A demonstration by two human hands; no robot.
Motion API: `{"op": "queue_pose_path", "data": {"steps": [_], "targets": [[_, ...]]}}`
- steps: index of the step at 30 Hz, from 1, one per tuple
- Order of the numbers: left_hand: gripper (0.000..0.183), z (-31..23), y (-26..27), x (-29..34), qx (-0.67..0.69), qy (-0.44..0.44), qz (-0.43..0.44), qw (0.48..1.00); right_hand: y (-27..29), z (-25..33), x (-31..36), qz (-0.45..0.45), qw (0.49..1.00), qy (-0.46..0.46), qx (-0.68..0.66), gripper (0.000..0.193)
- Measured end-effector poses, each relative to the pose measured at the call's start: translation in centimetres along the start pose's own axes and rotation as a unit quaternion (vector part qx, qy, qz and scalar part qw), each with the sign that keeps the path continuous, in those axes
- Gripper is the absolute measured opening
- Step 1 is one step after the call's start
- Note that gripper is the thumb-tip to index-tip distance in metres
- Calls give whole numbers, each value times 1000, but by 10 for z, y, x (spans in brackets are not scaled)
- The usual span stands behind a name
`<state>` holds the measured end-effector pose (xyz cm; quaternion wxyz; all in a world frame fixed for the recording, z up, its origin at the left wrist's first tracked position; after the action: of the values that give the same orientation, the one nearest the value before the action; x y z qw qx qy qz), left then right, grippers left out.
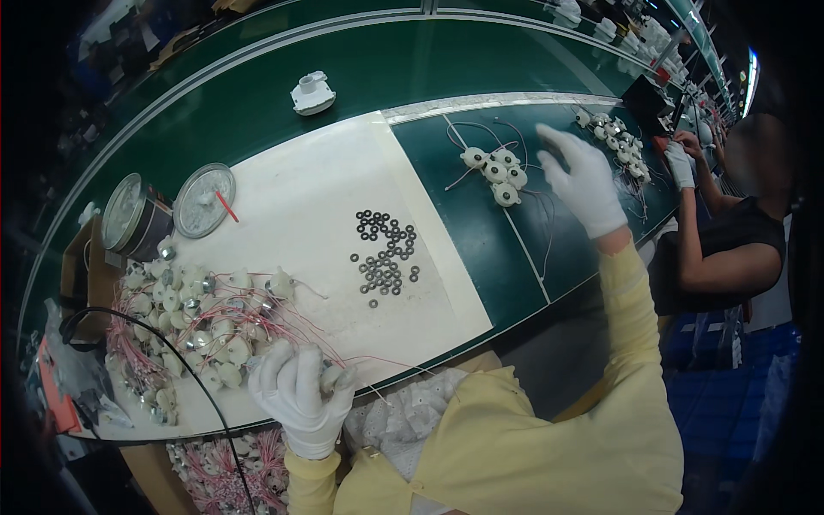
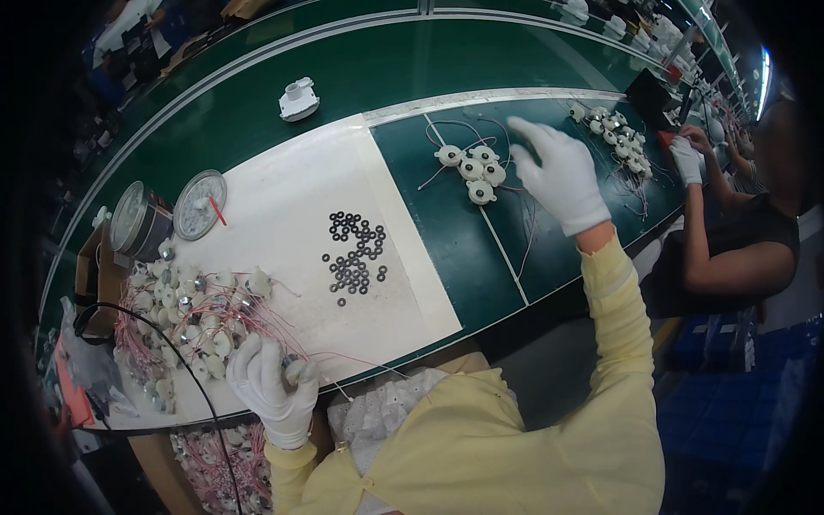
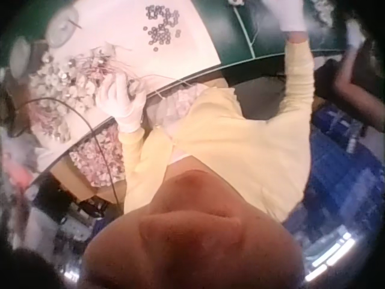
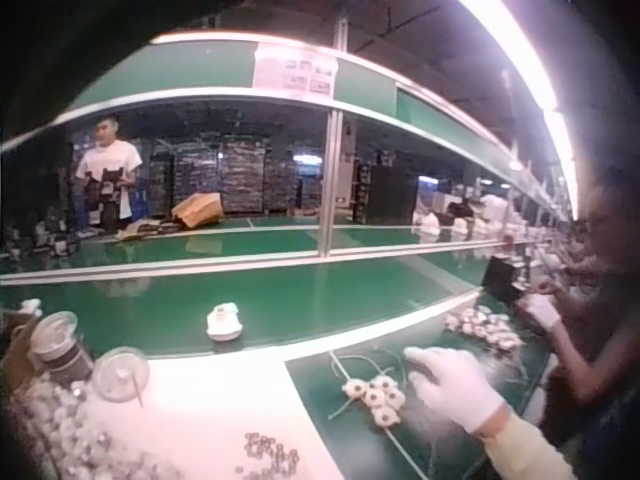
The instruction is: The person assembles small white circular electronic components by inserting metal washers into them and attaching red wires. They handle the components one at a time, picking up washers from a pile on the table and placing them into the devices, then moving the finished units to a separate area on the table.
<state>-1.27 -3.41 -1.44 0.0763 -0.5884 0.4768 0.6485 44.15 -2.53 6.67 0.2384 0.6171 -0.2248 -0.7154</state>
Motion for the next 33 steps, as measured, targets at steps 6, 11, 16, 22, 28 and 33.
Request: {"op": "queue_pose_path", "data": {"steps": [6, 11, 16, 22, 28, 33], "targets": [[60, -1, 3, -2, 7, -2, 12, 1000, -68, -2, -39, 172, 985, 12, 16, 38], [55, -2, 0, -9, 11, -3, 0, 1000, -109, -58, -47, 188, 975, -61, 100, 34], [51, -2, -3, -11, 13, -11, -26, 1000, -96, -80, -33, 215, 960, -26, 177, 35], [52, 4, 12, 1, 17, 28, -38, 999, -30, -82, -34, -5, 999, -24, 32, 40], [50, -2, 40, -3, 60, 64, -87, 992, 57, 59, 1, -172, 944, -166, -226, 38], [25, -36, 47, -67, 192, -67, -73, 976, 31, 190, 56, 46, 739, -197, -642, 77]]}}
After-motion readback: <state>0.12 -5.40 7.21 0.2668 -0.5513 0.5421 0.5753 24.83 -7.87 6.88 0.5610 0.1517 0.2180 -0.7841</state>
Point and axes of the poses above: each hand's wrist, its own x-axis away from the middle knuckle, its own y-axis out of the back of the hand, z = x × y, the point moved 2 cm from there along -x, towards the middle knuckle, and after that the axes turned 14 degrees about -z, right-handed, at the moved point
